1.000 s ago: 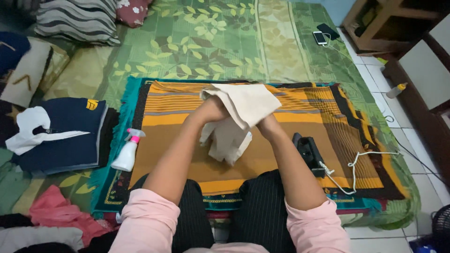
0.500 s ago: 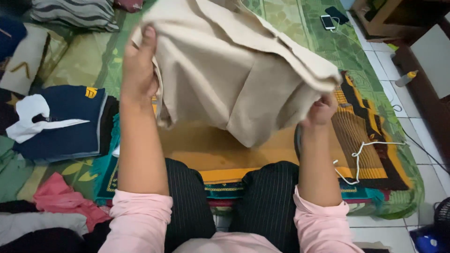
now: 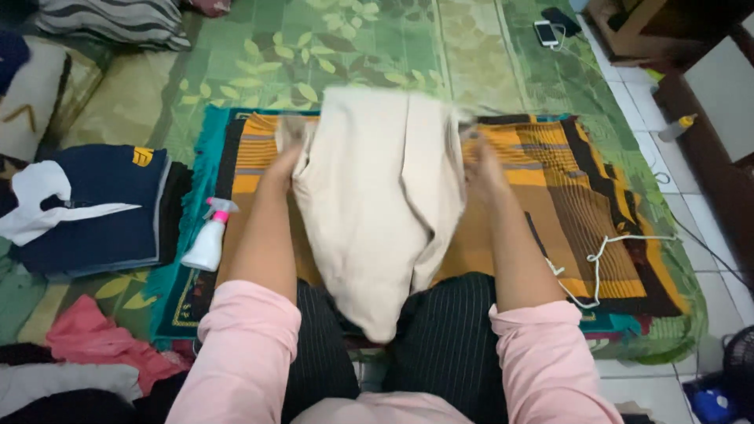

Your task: The recorder is ironing and folding shirts on a flat surface.

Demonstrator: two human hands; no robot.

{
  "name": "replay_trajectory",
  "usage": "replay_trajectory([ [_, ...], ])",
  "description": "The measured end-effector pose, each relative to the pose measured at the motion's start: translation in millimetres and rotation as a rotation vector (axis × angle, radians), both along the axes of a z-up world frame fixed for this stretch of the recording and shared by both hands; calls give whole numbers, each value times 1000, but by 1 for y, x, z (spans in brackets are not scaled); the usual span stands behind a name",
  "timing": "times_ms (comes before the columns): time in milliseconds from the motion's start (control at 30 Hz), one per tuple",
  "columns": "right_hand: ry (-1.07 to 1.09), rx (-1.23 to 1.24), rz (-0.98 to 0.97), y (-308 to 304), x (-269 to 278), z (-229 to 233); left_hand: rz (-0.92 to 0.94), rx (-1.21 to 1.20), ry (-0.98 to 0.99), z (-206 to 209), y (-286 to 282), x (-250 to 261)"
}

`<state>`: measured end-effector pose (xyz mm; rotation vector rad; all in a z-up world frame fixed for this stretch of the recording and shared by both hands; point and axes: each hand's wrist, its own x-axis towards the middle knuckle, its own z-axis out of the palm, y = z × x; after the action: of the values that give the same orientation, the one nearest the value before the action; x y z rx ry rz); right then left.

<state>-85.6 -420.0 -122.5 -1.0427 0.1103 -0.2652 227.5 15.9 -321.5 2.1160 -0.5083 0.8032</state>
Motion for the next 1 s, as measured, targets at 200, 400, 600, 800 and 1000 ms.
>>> replay_trajectory([
  [200, 775, -1169, 304, -66, 1, -98, -46, 424, 1383, 36, -12, -86],
  [400, 937, -1232, -116, -112, -33, -111, -133, 746, 996, 37, -73, -112],
  [600, 1046, -1198, -222, -60, -111, 2, -471, 1192, 740, 2, -189, -213],
  [800, 1347, -1491, -219, -147, -128, -82, -990, 1332, 664, 49, -238, -347],
  [1000, 948, -1640, 250, -188, -133, -121, -905, 1253, 398, 42, -241, -388],
])
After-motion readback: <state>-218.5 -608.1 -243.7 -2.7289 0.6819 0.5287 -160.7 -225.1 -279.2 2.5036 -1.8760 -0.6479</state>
